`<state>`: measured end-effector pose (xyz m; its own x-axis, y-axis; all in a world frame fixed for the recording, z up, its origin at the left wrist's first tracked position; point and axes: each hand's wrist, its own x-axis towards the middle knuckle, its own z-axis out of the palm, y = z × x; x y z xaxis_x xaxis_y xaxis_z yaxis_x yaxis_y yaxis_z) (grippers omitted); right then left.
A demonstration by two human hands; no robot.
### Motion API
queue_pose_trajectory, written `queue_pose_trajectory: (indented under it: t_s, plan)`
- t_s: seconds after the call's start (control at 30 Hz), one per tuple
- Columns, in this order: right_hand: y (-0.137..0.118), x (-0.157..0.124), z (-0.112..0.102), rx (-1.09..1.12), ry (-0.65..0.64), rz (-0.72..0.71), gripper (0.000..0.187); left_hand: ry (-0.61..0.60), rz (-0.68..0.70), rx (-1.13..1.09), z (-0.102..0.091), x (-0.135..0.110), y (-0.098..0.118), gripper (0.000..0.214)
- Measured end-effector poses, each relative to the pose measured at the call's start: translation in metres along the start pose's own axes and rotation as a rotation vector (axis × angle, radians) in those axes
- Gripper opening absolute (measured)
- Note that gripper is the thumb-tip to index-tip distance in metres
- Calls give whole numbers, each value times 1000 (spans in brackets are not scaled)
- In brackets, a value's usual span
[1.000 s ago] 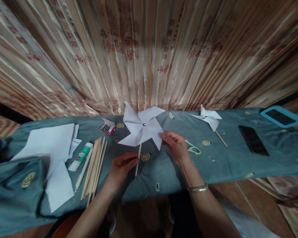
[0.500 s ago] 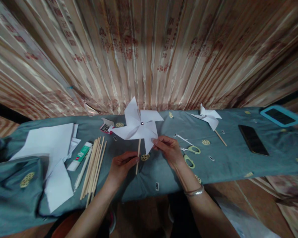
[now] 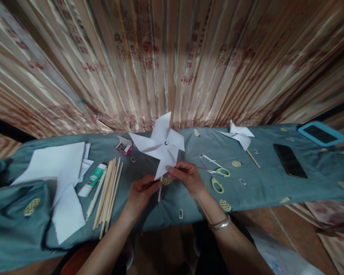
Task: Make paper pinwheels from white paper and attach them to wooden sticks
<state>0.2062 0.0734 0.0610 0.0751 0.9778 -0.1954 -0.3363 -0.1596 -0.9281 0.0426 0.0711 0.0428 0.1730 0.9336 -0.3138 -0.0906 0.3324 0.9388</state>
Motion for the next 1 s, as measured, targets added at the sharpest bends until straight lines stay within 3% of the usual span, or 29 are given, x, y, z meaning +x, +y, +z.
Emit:
queue_pose_trajectory:
  t_s: [0.2, 0.37, 0.67, 1.0]
  plan:
    - [4, -2, 5, -38, -4, -21, 34, -7, 16, -12, 3, -3, 2, 30]
    - [9, -6, 10, -92, -19, -67, 25, -13, 11, -15, 4, -5, 2, 28]
    - [10, -22, 14, -406, 75, -207, 15, -9, 97, -7, 3, -6, -2, 24]
    - [3, -27, 15, -377, 170, -274, 12, -50, 62, -41, 9, -14, 3, 35]
